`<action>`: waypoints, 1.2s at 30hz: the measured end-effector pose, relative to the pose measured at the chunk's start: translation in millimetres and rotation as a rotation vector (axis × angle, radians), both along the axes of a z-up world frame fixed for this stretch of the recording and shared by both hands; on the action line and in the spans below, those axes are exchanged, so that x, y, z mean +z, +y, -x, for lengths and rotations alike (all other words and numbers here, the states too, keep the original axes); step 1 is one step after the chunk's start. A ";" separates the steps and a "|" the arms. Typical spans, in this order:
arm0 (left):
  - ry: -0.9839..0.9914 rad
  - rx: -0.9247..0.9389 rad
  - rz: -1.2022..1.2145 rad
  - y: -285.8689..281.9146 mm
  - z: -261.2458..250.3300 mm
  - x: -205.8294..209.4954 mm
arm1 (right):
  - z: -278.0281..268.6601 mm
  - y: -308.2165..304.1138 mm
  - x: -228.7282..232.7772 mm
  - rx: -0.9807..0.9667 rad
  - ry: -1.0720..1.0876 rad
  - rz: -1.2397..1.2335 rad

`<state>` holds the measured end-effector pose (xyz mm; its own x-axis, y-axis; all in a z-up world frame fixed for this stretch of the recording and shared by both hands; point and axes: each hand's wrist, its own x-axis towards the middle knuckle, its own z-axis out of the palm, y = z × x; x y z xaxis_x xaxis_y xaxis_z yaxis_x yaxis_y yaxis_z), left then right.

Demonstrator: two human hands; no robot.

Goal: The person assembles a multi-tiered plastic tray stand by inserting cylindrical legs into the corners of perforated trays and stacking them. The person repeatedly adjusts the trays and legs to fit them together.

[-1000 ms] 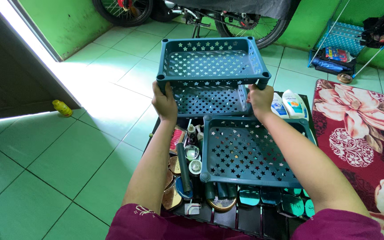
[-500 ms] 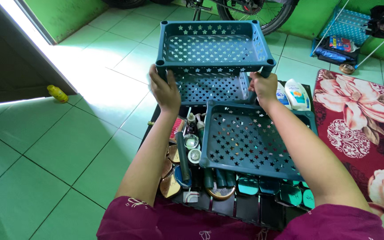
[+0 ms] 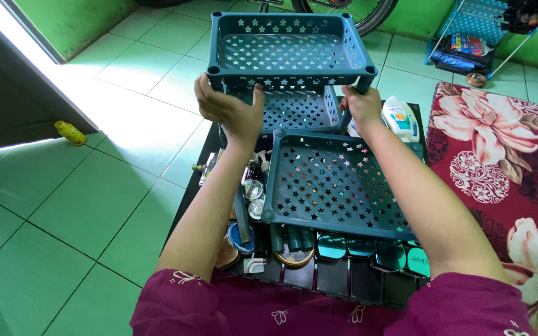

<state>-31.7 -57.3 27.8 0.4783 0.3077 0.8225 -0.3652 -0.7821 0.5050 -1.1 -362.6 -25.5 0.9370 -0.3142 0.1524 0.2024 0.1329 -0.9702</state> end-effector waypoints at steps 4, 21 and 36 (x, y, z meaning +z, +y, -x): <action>-0.026 -0.004 0.017 8.6 0.3 1.3 | -2.5 5.3 -1.1 -0.023 0.000 0.120; 0.055 -0.314 -0.401 -13.6 -15.6 66.3 | 18.8 86.4 45.5 -0.599 -0.249 0.491; -0.017 -0.269 -0.319 -14.7 -20.6 74.7 | -3.0 74.1 66.4 -0.431 -0.205 0.495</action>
